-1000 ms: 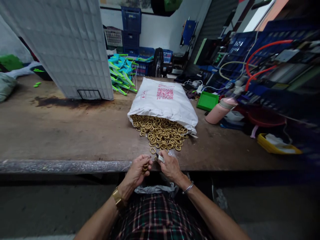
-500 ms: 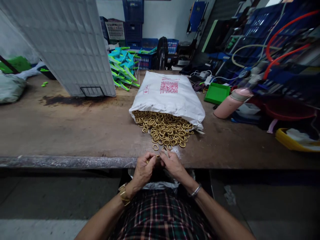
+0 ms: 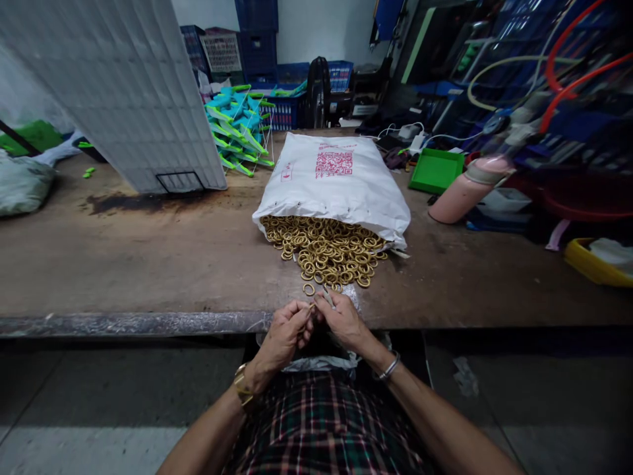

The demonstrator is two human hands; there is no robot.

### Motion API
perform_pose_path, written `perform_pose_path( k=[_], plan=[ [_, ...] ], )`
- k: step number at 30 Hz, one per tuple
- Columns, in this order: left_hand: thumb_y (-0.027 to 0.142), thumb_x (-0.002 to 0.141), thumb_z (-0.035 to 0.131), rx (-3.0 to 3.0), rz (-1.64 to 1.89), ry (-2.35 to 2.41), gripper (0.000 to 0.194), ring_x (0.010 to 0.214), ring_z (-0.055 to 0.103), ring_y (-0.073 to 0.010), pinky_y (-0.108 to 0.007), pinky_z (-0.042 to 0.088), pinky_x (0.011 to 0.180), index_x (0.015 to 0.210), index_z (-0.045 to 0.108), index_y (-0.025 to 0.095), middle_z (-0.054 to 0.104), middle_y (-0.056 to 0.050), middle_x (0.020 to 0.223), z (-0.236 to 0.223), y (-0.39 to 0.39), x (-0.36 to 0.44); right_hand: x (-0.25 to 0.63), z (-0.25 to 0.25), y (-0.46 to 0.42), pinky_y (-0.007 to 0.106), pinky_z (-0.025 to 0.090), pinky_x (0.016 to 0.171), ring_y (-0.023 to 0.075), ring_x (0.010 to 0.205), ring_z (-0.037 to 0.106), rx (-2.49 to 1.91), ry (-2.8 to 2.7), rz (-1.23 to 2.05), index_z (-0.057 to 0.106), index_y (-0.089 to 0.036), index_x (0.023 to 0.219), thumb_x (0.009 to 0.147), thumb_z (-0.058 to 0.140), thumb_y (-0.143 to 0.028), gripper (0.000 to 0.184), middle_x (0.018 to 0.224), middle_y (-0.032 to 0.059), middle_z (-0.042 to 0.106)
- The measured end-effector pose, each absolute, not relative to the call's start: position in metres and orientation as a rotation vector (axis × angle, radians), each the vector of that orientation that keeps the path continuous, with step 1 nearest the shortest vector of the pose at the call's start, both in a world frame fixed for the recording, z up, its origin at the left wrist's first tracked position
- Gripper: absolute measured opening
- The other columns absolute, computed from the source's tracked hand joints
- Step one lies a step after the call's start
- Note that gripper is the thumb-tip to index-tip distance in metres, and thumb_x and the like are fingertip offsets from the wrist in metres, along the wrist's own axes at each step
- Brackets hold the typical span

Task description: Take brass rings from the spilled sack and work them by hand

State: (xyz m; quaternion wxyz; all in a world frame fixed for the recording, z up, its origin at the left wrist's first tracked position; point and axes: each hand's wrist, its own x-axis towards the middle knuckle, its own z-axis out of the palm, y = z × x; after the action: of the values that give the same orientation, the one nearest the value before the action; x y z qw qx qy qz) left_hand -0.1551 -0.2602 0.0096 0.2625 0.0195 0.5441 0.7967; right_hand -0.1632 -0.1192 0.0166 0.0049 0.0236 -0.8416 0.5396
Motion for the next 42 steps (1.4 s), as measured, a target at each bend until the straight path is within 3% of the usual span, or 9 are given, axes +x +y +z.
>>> perform_pose_path(
  k=[5, 8, 12, 23, 31, 37, 42],
  plan=[
    [0.048, 0.071, 0.062, 0.013, 2.171, 1.547, 0.035, 0.043, 0.040, -0.0035, -0.014, 0.026, 0.038, 0.077, 0.049, 0.016, 0.049, 0.005, 0.058, 0.008, -0.258, -0.157, -0.159, 0.011, -0.113, 0.022, 0.029, 0.052, 0.0110, 0.052, 0.041, 0.186, -2.743, 1.258, 0.048, -0.020, 0.066, 0.082, 0.039, -0.027, 0.020, 0.055, -0.0027, 0.047],
    [0.048, 0.072, 0.061, 0.024, 2.171, 1.603, 0.035, 0.044, 0.041, -0.0038, -0.014, 0.027, 0.038, 0.077, 0.048, 0.017, 0.049, 0.005, 0.059, 0.007, -0.257, -0.157, -0.154, 0.010, -0.113, 0.023, 0.029, 0.054, 0.0123, 0.055, 0.047, 0.350, -2.872, 1.008, 0.052, -0.020, 0.074, 0.078, 0.040, -0.016, 0.014, 0.060, -0.0008, 0.054],
    [0.049, 0.073, 0.059, 0.051, 2.165, 1.645, 0.034, 0.046, 0.043, -0.0045, -0.014, 0.029, 0.039, 0.079, 0.048, 0.017, 0.050, 0.005, 0.061, 0.005, -0.258, -0.156, -0.150, 0.011, -0.115, 0.023, 0.029, 0.057, 0.0145, 0.062, 0.053, 0.372, -2.962, 0.824, 0.056, -0.020, 0.086, 0.076, 0.042, -0.012, 0.019, 0.068, 0.0017, 0.061],
    [0.052, 0.076, 0.054, 0.100, 2.090, 1.794, 0.036, 0.046, 0.042, -0.0050, -0.015, 0.030, 0.040, 0.076, 0.045, 0.018, 0.049, 0.004, 0.062, 0.003, -0.259, -0.154, -0.149, 0.008, -0.113, 0.024, 0.028, 0.058, 0.0153, 0.064, 0.053, 0.378, -3.034, 0.717, 0.055, -0.018, 0.089, 0.072, 0.042, -0.009, 0.023, 0.072, 0.0033, 0.062],
    [0.054, 0.077, 0.053, 0.277, 2.059, 1.868, 0.038, 0.047, 0.041, -0.0056, -0.017, 0.030, 0.044, 0.070, 0.047, 0.017, 0.049, 0.003, 0.059, 0.004, -0.267, -0.153, -0.154, 0.020, -0.111, 0.022, 0.030, 0.057, 0.0128, 0.062, 0.050, 0.604, -3.057, 1.070, 0.054, -0.019, 0.076, 0.075, 0.040, -0.009, 0.016, 0.071, 0.0019, 0.060],
    [0.051, 0.075, 0.058, 0.251, 2.130, 1.608, 0.035, 0.046, 0.043, -0.0057, -0.017, 0.031, 0.042, 0.072, 0.049, 0.017, 0.051, 0.002, 0.058, 0.016, -0.270, -0.140, -0.157, 0.015, -0.111, 0.025, 0.024, 0.054, 0.0148, 0.061, 0.052, 0.390, -3.118, 0.620, 0.055, -0.018, 0.088, 0.075, 0.041, -0.010, 0.021, 0.069, 0.0033, 0.061],
    [0.049, 0.073, 0.061, 0.024, 2.334, 1.231, 0.036, 0.042, 0.041, -0.0047, -0.015, 0.027, 0.035, 0.070, 0.043, 0.017, 0.052, 0.003, 0.062, 0.024, -0.270, -0.146, -0.170, 0.021, -0.122, 0.026, 0.026, 0.058, 0.0160, 0.069, 0.056, 0.151, -3.002, 0.464, 0.053, -0.018, 0.092, 0.080, 0.043, -0.014, 0.017, 0.080, 0.0051, 0.064]
  ],
)
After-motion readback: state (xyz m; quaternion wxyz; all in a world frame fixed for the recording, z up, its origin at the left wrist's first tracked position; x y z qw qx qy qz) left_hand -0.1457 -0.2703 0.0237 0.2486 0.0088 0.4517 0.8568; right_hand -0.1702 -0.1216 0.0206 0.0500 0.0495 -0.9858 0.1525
